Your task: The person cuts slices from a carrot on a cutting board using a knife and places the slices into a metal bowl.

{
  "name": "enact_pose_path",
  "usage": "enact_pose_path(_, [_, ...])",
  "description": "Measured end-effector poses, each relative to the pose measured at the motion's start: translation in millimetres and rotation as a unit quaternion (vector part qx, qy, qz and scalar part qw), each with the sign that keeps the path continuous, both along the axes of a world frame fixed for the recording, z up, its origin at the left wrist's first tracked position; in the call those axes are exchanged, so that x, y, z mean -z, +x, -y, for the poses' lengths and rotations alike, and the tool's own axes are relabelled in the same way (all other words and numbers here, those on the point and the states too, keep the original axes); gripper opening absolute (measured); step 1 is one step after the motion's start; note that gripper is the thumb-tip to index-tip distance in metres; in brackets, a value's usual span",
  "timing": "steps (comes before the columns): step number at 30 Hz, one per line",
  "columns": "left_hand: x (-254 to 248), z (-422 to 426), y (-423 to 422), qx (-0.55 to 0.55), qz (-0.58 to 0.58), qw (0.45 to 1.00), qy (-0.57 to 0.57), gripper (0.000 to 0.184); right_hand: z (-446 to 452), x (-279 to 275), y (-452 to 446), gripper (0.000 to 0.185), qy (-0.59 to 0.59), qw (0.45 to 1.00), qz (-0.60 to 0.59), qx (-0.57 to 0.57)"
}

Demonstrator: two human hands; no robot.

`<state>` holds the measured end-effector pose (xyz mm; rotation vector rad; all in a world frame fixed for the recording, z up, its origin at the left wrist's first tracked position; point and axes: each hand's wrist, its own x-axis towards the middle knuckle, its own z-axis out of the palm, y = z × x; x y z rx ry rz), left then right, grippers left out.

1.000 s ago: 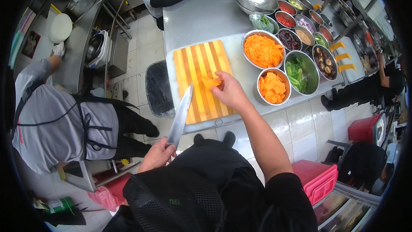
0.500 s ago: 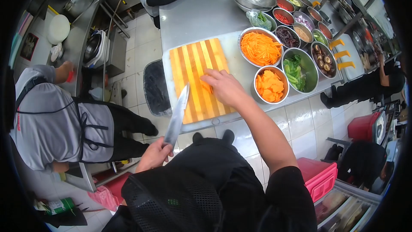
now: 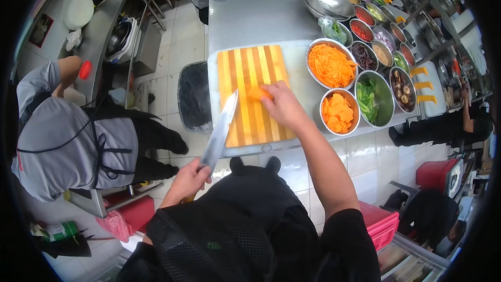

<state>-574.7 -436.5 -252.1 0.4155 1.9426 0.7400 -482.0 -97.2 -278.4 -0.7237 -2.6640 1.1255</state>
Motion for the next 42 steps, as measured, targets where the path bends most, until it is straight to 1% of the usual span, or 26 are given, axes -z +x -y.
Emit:
enact_pose_path(3, [5.5,-5.9,-5.3,0.012,-0.017,1.000,0.023,0.034,6.2,-7.4,-1.0,0.045,-0.020,1.000,-0.017,0.005])
enact_pose_path(4, [5.8,-8.9,-7.1,0.017,-0.024,0.999,0.033,0.034,6.3,-5.2,-1.9,0.044,-0.008,1.000,-0.015,0.006])
enact_pose_path(6, [-2.5,-15.7,-9.4,0.022,-0.021,0.999,0.032,0.033,6.3,0.2,-3.6,0.044,0.016,1.000,-0.011,0.009])
enact_pose_path(9, [-8.4,-22.0,-12.4,0.025,-0.008,0.999,0.038,0.032,11.1,-0.3,-3.1,0.043,-0.003,0.999,-0.023,0.033])
enact_pose_path(12, [-11.7,-26.5,-13.7,0.035,-0.015,0.999,0.029,0.032,8.8,11.8,-1.0,0.042,0.023,0.998,-0.057,0.033])
enact_pose_path(15, [-15.4,-29.7,-14.9,0.038,-0.007,0.999,0.025,0.033,10.3,10.8,-1.7,0.041,0.028,0.998,-0.045,0.040])
enact_pose_path(22, [-26.9,-36.1,-16.4,0.054,-0.007,0.998,-0.001,0.035,12.9,11.9,0.0,0.040,0.024,0.997,-0.063,0.049])
enact_pose_path(25, [-21.6,-35.6,-16.2,0.060,-0.013,0.998,0.002,0.034,12.4,14.9,1.0,0.040,0.024,0.996,-0.075,0.047])
enact_pose_path(30, [-32.2,-47.9,-20.0,0.098,-0.041,0.994,-0.029,0.034,12.6,19.7,1.4,0.040,0.006,0.994,-0.098,0.041])
enact_pose_path(37, [-45.9,-55.7,-12.7,0.116,-0.102,0.986,-0.061,0.033,14.1,29.1,0.3,0.041,0.052,0.989,-0.129,0.041])
enact_pose_path(40, [-56.1,-62.7,-7.5,0.096,-0.070,0.990,-0.079,0.034,15.7,31.1,-1.9,0.041,0.054,0.989,-0.131,0.047])
enact_pose_path(42, [-56.2,-63.9,-6.2,0.096,-0.071,0.990,-0.076,0.033,15.6,32.3,-3.2,0.042,0.045,0.989,-0.133,0.047])
